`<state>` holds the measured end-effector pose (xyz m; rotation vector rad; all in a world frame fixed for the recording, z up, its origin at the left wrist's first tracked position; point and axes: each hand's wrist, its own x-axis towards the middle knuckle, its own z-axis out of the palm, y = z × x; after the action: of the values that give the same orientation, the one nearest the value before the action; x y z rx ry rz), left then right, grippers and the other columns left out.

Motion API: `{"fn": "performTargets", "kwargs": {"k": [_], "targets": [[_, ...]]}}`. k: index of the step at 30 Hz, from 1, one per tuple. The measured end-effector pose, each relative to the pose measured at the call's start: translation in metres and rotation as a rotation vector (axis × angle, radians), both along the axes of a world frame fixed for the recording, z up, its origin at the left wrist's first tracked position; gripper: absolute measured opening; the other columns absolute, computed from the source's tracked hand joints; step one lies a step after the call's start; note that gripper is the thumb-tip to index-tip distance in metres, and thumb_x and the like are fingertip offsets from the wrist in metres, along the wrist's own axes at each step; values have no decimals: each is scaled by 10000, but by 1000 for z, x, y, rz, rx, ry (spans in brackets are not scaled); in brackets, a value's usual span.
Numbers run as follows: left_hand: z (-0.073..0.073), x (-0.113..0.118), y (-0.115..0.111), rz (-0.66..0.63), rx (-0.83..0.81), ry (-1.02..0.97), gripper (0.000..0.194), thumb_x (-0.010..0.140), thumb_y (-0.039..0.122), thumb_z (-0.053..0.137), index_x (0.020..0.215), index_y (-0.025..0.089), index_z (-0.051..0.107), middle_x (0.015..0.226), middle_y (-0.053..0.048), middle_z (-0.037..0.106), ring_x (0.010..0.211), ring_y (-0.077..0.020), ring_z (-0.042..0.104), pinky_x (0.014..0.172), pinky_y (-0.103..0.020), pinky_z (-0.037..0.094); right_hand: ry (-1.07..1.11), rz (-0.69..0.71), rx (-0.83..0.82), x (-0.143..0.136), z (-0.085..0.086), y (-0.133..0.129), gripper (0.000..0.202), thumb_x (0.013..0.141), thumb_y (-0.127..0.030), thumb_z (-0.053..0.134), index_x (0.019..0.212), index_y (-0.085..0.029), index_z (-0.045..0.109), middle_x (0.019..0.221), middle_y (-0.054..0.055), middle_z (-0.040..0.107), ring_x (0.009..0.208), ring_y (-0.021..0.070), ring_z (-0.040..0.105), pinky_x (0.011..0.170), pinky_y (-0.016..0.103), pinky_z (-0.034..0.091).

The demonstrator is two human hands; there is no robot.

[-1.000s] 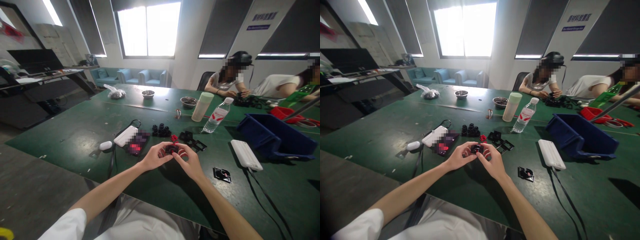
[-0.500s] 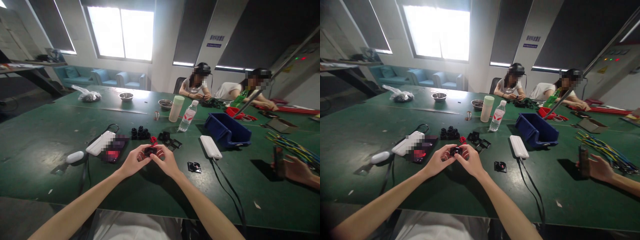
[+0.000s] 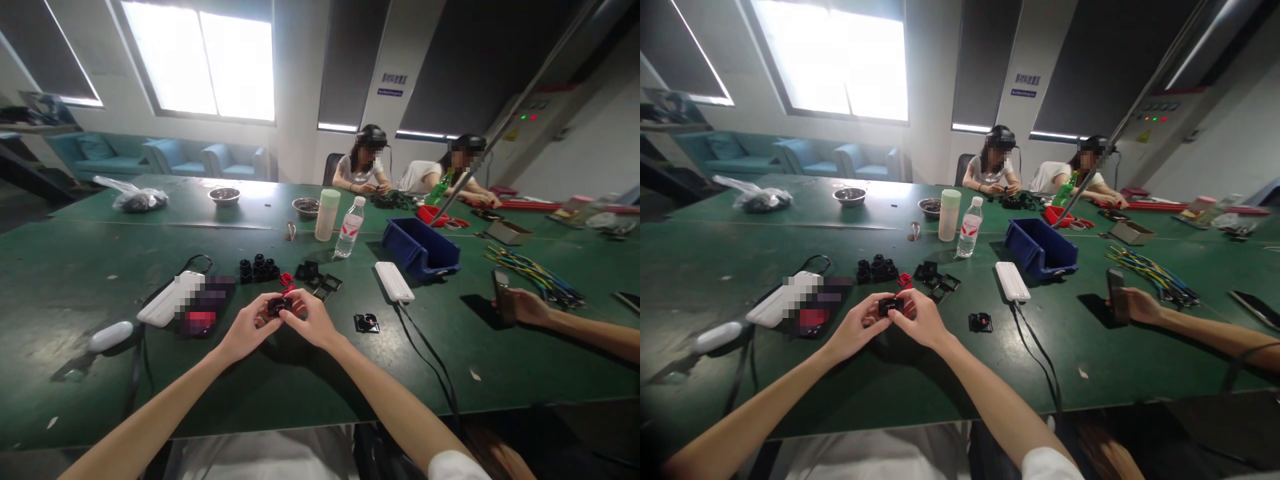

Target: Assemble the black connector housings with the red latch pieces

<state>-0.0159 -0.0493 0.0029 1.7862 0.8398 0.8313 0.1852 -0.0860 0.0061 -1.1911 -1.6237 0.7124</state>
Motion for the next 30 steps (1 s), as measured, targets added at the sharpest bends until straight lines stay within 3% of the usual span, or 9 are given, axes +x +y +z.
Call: {"fn": "performTargets", "kwargs": {"k": [10, 16, 21, 30], "targets": [[5, 3, -2, 49, -50, 15, 544, 904, 455, 709, 1358, 189, 574, 1151, -101, 748, 894, -214, 737, 671, -275, 580, 11, 2, 4, -1, 1, 0, 282, 882, -330, 745, 1122, -220, 647, 1004, 32, 730, 794, 167, 684, 761, 321, 581], [-3, -1, -1, 59, -83, 39, 668, 855, 566, 738, 1366, 171, 569, 1122, -116, 757, 868, -251, 758, 645, -302, 607, 20, -7, -28, -3, -3, -1, 306, 867, -368, 779, 1098, -210, 655, 894, -8, 697, 741, 147, 662, 723, 284, 555], [-9, -3, 3, 64, -88, 35, 708, 810, 606, 761, 1346, 178, 588, 1006, -84, 754, 794, -252, 752, 665, -343, 630, -27, -18, -74, -2, -6, 1, 367, 876, -416, 788, 1152, -219, 649, 934, -13, 697, 761, 137, 662, 752, 273, 554], [-1, 2, -2, 59, -103, 12, 653, 832, 557, 751, 1325, 163, 580, 1000, -90, 752, 715, -222, 731, 577, -305, 590, 0, -20, -31, -3, -5, 0, 323, 881, -381, 759, 1132, -209, 651, 892, -12, 675, 738, 141, 657, 725, 279, 547]]}}
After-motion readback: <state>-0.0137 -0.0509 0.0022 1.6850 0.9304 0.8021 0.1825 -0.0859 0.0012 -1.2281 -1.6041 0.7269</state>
